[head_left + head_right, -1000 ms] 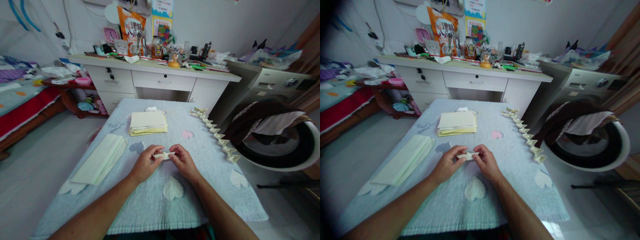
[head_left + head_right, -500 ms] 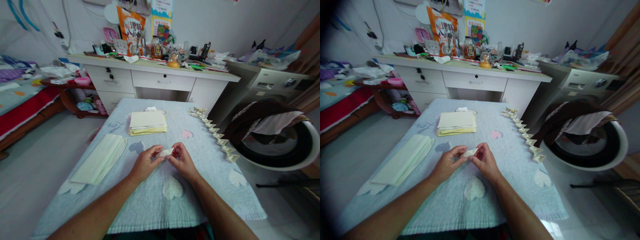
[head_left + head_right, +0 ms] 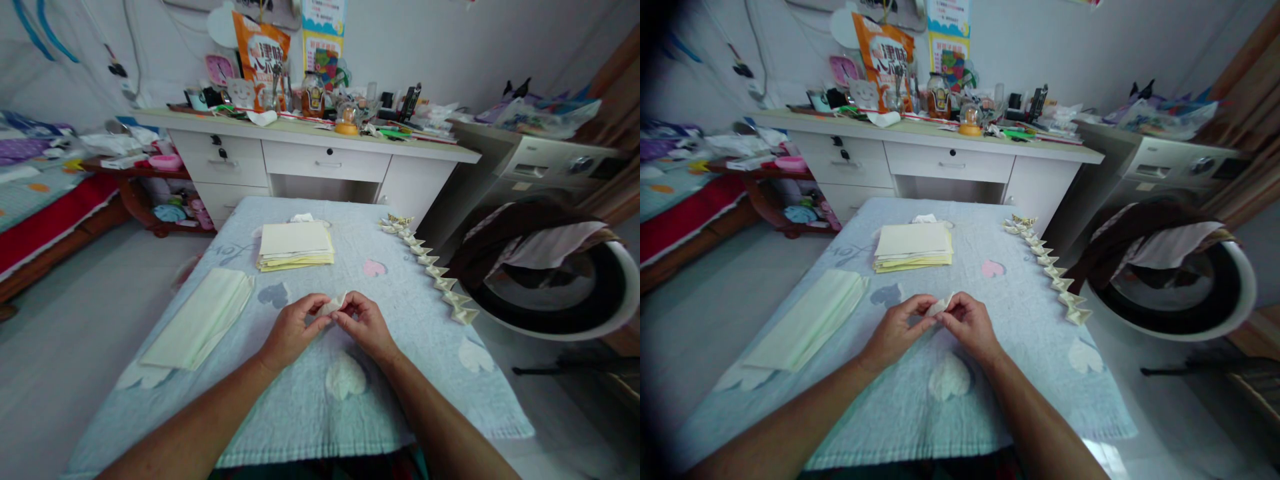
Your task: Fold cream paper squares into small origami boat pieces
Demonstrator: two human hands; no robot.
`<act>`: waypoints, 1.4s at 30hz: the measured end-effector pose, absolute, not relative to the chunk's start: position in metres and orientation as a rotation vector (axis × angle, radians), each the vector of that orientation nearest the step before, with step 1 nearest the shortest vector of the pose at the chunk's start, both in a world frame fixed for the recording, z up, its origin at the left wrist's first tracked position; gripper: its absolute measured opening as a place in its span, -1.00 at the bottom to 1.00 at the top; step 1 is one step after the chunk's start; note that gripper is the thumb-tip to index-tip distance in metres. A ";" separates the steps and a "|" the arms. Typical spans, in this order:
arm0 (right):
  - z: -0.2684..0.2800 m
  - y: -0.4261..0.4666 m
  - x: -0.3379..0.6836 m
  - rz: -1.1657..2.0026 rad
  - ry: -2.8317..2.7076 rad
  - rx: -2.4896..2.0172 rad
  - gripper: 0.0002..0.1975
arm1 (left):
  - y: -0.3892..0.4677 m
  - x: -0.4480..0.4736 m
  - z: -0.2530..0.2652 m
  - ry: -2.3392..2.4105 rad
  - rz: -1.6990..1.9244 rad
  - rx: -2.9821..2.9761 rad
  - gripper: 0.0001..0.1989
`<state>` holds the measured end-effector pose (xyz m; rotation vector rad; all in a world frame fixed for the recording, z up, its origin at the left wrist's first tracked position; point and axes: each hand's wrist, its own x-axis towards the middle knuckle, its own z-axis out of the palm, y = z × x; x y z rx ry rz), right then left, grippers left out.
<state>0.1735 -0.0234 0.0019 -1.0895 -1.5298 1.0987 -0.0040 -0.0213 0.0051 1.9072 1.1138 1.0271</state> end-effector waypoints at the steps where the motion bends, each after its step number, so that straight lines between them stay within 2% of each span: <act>1: 0.002 -0.024 0.173 1.095 -1.533 -1.086 -0.78 | -0.021 -0.004 0.005 1.112 1.022 1.914 -0.79; 14: 0.004 -0.027 0.175 1.053 -1.633 -1.045 -0.82 | -0.016 -0.009 0.003 0.988 1.036 1.939 -0.78; 42: 0.004 -0.026 0.172 1.032 -1.604 -1.034 -0.89 | -0.018 -0.005 0.002 1.026 1.025 1.829 -0.78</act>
